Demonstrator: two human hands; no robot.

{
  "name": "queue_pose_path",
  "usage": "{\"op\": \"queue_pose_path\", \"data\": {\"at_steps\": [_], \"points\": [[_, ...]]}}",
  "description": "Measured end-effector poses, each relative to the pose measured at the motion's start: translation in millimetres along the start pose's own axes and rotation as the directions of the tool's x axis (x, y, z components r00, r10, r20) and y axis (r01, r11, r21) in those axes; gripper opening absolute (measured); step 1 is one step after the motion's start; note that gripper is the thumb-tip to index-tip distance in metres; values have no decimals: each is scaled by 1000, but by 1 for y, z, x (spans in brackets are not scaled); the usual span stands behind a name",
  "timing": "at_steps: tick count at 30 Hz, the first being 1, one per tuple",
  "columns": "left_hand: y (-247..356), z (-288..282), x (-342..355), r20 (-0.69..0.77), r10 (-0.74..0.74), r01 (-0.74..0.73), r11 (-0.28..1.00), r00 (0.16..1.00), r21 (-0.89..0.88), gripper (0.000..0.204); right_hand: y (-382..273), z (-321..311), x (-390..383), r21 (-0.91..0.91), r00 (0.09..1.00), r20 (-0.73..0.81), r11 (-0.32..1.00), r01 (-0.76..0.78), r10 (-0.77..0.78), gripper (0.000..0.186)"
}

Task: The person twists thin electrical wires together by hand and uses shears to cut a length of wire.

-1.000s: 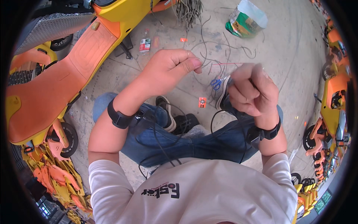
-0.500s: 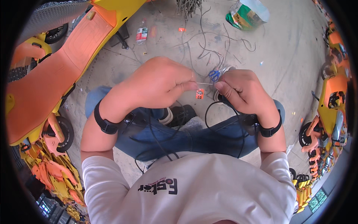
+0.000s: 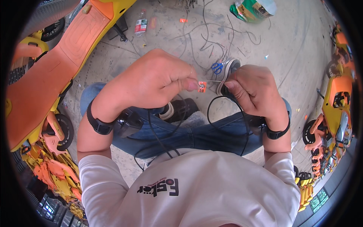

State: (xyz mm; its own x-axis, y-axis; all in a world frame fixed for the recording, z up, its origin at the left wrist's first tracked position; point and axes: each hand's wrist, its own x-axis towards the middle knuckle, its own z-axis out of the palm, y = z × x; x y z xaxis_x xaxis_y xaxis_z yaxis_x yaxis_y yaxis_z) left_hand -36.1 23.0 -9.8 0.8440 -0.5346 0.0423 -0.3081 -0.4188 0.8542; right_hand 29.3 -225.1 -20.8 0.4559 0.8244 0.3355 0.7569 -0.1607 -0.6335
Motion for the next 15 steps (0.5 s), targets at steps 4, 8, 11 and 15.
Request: {"op": "queue_pose_path", "data": {"at_steps": [4, 8, 11, 15], "points": [[0, 0, 6, 3, -21, 21, 999, 1000, 32, 10, 7, 2, 1, 74, 996, -74, 996, -53, 59, 10], [-16, 1, 12, -182, -75, 80, 997, 980, 21, 17, 9, -2, 4, 416, 939, -60, 864, -285, 339, 27], [-13, -1, 15, -224, -126, 125, 992, 966, -21, 19, 24, -14, -2, 670, 872, 200, 588, -454, 446, 40], [-17, -7, 12, -327, -130, 123, 992, 936, -41, 21, 45, -31, -8, 875, 897, 170, 356, -328, 408, 37]]}}
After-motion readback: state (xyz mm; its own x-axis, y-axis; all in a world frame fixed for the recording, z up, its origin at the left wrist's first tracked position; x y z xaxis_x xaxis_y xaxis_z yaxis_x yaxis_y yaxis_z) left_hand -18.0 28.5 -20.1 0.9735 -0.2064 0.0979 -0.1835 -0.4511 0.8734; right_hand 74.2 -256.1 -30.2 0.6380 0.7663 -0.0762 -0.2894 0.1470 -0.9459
